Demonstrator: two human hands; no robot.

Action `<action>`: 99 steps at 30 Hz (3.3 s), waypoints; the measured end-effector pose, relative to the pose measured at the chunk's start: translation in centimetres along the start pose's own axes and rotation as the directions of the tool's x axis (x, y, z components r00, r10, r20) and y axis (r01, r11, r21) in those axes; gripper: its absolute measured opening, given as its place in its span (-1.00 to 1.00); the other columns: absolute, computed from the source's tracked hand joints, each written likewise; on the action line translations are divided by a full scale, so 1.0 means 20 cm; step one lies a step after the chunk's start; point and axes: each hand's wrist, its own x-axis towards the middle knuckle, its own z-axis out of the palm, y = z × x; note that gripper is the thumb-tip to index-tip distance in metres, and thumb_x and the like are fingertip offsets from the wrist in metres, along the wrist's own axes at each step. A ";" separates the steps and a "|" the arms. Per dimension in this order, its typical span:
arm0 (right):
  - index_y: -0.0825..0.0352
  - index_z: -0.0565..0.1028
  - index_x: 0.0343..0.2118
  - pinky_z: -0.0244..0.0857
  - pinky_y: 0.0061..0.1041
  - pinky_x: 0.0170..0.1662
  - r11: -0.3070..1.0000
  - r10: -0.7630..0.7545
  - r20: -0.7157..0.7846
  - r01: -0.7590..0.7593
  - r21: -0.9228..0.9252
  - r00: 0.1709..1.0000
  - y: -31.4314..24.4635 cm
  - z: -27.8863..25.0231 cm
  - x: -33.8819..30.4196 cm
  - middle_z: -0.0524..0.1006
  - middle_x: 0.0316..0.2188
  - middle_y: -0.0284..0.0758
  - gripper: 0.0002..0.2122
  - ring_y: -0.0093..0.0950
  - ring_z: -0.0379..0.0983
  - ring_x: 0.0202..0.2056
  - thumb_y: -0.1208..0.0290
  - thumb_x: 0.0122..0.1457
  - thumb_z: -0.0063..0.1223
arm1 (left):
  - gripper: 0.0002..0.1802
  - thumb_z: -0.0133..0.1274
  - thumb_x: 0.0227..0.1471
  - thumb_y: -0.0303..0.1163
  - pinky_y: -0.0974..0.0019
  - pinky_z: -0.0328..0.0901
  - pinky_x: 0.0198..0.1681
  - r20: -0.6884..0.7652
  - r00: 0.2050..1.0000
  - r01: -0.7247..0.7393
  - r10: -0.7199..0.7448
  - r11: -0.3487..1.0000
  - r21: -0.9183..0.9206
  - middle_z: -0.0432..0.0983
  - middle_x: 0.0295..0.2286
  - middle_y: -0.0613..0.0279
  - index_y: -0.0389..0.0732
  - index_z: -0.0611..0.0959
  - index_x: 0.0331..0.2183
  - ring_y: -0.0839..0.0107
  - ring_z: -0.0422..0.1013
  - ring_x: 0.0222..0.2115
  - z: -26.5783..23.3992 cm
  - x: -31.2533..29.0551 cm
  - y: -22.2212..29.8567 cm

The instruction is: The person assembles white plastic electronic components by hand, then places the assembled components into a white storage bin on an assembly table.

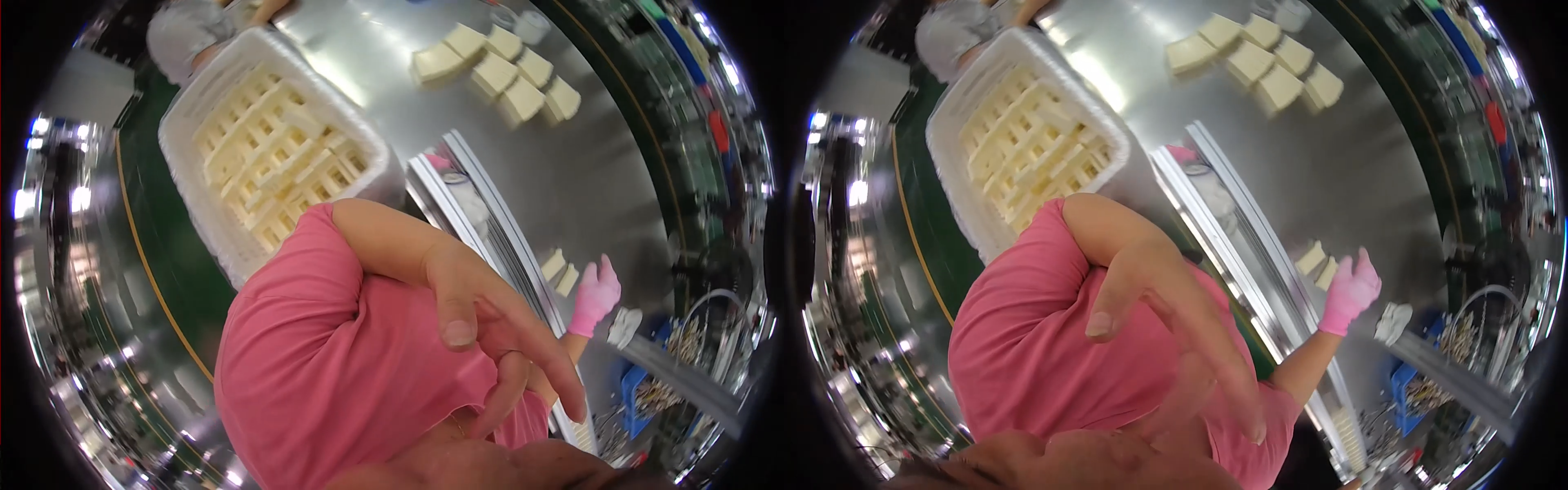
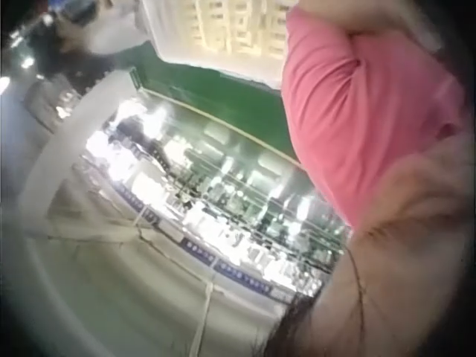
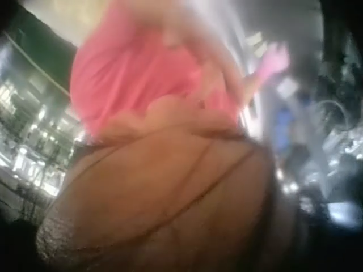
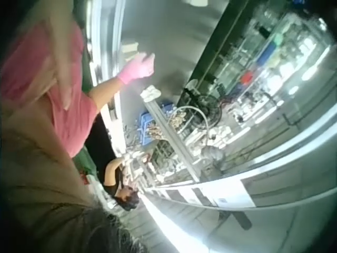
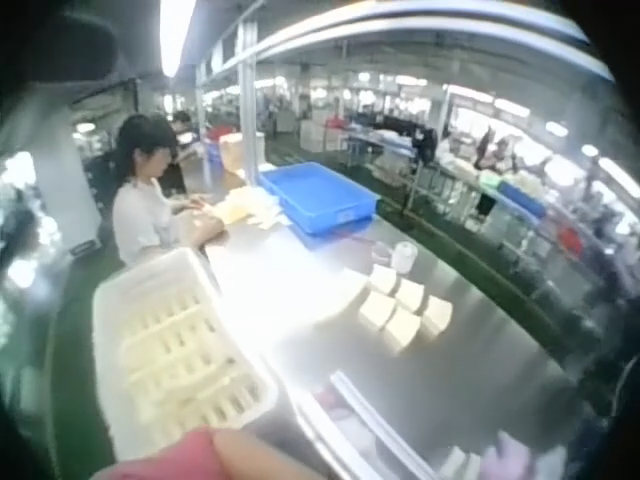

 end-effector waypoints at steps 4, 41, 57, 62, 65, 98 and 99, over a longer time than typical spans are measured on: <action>0.32 0.45 -0.23 0.18 -0.39 -0.14 0.854 -0.498 -0.069 0.502 0.136 0.865 -0.66 0.08 0.14 0.46 -0.34 -0.19 -0.71 -0.29 0.36 -0.27 0.42 -0.08 -0.04 | 0.12 0.08 -0.25 0.11 0.39 0.12 -0.15 -0.225 0.968 -0.047 0.106 0.967 0.252 0.37 -0.22 -0.10 -0.44 -0.10 0.07 0.28 0.34 -0.23 0.30 -0.16 0.09; 0.22 0.36 -0.20 0.17 -0.35 -0.11 0.122 -0.947 0.318 0.970 0.209 0.051 -2.37 0.99 -0.40 0.06 0.07 -0.01 -0.66 -0.18 0.23 -0.08 0.47 -0.15 -0.04 | -0.42 -0.01 -0.29 -0.40 0.11 0.24 -0.20 -0.424 -0.565 0.682 0.708 0.112 -0.722 0.23 -0.19 -0.10 -0.20 0.32 -0.10 0.00 0.32 -0.27 1.12 -1.70 0.25; 0.28 0.42 -0.38 0.24 -0.36 -0.16 0.007 -0.923 0.336 0.868 0.497 -0.185 -2.39 1.09 -0.40 0.37 -0.25 -0.20 -0.78 -0.25 0.33 -0.20 0.56 -0.19 -0.04 | -0.01 0.14 -0.36 0.02 0.14 0.20 -0.10 -0.511 -0.839 0.530 0.187 0.491 -0.692 0.12 -0.01 -0.06 -0.13 0.09 0.08 0.07 0.21 -0.07 0.93 -1.94 0.24; 0.26 0.44 -0.34 0.26 -0.45 -0.22 0.398 -0.915 0.350 0.597 0.696 0.203 -2.37 1.08 -0.37 0.45 -0.34 -0.24 -0.79 -0.30 0.38 -0.28 0.59 -0.09 -0.12 | -0.09 0.13 -0.36 0.05 0.10 0.19 -0.13 -0.557 -0.827 0.504 0.075 0.540 -0.675 0.22 -0.06 0.01 -0.20 0.23 0.01 0.13 0.24 -0.11 0.96 -1.93 0.32; 0.27 0.45 -0.34 0.26 -0.54 -0.28 0.570 -0.811 0.461 0.309 0.761 0.360 -2.39 1.05 -0.30 0.46 -0.42 -0.30 -0.79 -0.46 0.39 -0.34 0.60 -0.09 -0.13 | -0.25 0.15 -0.37 0.03 0.14 0.20 -0.16 -0.527 -0.838 0.496 0.141 0.600 -0.628 0.29 -0.11 0.03 -0.20 0.42 -0.13 0.14 0.29 -0.18 0.96 -1.97 0.30; 0.46 0.49 -0.56 0.11 -0.64 -0.65 0.723 -0.681 0.730 0.199 0.661 0.051 -2.53 0.83 0.02 0.36 -0.73 -0.42 -0.82 -0.68 0.19 -0.69 0.65 -0.32 -0.13 | -0.61 0.07 -0.17 -0.21 0.32 0.30 -0.33 -0.716 -0.625 0.393 0.311 0.918 0.056 0.46 -0.44 0.16 -0.36 0.53 -0.36 0.38 0.40 -0.42 1.21 -1.87 0.29; 0.39 0.51 -0.52 0.19 -0.55 -0.55 0.702 -0.696 0.718 0.209 0.681 0.000 -2.52 0.89 0.03 0.43 -0.64 -0.31 -0.82 -0.52 0.29 -0.65 0.59 -0.28 -0.07 | -0.61 0.07 -0.17 -0.21 0.32 0.30 -0.33 -0.724 -0.618 0.397 0.306 0.917 0.049 0.46 -0.44 0.16 -0.36 0.53 -0.36 0.38 0.40 -0.42 1.21 -1.87 0.31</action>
